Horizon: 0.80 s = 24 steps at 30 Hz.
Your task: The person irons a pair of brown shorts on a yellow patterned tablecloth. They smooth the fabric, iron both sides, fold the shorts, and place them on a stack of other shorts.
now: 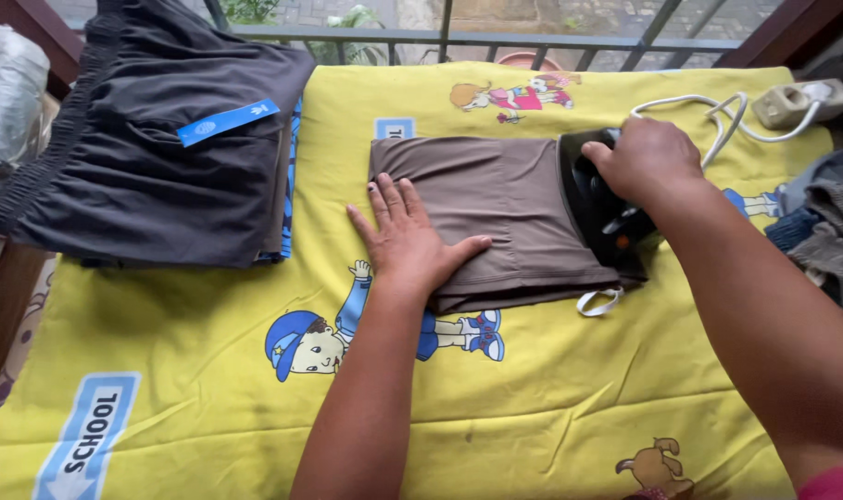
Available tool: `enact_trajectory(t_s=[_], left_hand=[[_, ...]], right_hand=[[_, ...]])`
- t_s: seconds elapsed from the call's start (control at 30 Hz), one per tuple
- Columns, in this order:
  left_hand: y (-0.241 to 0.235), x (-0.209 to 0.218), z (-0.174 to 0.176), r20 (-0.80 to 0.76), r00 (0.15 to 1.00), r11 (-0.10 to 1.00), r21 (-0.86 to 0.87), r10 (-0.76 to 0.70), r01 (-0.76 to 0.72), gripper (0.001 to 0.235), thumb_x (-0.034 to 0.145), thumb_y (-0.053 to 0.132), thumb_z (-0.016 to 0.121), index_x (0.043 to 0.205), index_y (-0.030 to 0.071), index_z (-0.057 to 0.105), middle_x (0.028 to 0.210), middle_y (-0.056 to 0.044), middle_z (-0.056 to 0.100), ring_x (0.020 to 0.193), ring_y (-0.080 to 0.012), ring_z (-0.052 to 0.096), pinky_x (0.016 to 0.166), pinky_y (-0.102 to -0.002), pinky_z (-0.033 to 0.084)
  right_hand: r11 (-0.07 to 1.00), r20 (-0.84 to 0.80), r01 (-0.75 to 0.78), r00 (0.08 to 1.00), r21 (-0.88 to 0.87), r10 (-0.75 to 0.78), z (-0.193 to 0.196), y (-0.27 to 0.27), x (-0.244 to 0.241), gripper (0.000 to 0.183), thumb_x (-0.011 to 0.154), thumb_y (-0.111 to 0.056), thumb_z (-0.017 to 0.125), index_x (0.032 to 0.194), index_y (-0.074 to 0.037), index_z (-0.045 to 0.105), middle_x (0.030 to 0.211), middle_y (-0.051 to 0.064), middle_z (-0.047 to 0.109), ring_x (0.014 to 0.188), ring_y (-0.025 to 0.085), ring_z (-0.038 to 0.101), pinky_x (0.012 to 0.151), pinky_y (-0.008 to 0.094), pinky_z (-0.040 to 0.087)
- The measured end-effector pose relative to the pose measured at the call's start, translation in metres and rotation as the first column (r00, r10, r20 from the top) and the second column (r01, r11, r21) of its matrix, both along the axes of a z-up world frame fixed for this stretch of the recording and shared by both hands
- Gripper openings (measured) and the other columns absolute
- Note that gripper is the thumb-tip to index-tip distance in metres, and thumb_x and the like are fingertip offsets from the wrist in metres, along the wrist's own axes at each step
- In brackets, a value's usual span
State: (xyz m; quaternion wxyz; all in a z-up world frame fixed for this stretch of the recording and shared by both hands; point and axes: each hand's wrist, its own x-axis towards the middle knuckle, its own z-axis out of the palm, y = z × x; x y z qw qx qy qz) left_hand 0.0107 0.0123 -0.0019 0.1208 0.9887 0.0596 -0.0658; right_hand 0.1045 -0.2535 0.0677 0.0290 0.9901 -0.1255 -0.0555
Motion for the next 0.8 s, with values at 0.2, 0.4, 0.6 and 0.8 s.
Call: enact_trajectory(t_s=[0.2,0.4,0.6,0.8], left_hand=[[0.000,0.002,-0.005,0.006,1.000,1.000,0.027,-0.003,0.003,0.149,0.060,0.107,0.040,0.159,0.001,0.006,0.167,-0.023,0.000,0.154,-0.0383,-0.002,0.116,-0.068,-0.005],[0.000,0.002,-0.006,0.013,1.000,0.999,0.035,-0.004,0.004,0.148,0.061,0.106,0.041,0.159,0.001,0.006,0.168,-0.023,0.002,0.154,-0.0383,-0.001,0.116,-0.068,-0.004],[-0.001,0.001,-0.003,-0.013,1.000,1.000,0.030,-0.001,0.001,0.148,0.061,0.106,0.041,0.159,0.001,0.005,0.168,-0.023,0.001,0.155,-0.0367,-0.002,0.116,-0.068,-0.004],[0.001,-0.015,0.034,-0.076,0.996,0.997,-0.067,-0.044,0.039,0.135,0.070,0.093,0.052,0.160,0.000,0.014,0.168,-0.025,0.004,0.157,-0.0390,-0.001,0.119,-0.066,-0.005]], right_hand=[[0.998,-0.070,0.005,0.998,-0.058,-0.009,0.012,-0.026,-0.038,0.065,0.096,-0.064,0.055,0.117,-0.003,0.070,0.119,0.023,0.070,0.111,0.045,0.065,0.084,0.053,0.053],[0.993,0.106,0.082,0.992,-0.090,-0.072,-0.002,-0.086,-0.016,0.063,0.096,-0.064,0.059,0.117,-0.006,0.073,0.117,0.025,0.072,0.107,0.047,0.067,0.081,0.053,0.053],[0.797,0.462,-0.032,0.800,-0.604,0.383,-0.038,-0.130,0.004,0.067,0.092,-0.081,0.065,0.114,-0.019,0.075,0.104,0.009,0.066,0.095,0.026,0.061,0.075,0.039,0.044],[0.979,0.067,-0.068,0.996,0.192,0.057,-0.040,-0.023,-0.080,0.080,0.088,-0.075,0.056,0.125,-0.005,0.070,0.118,0.023,0.070,0.120,0.042,0.063,0.098,0.053,0.048]])
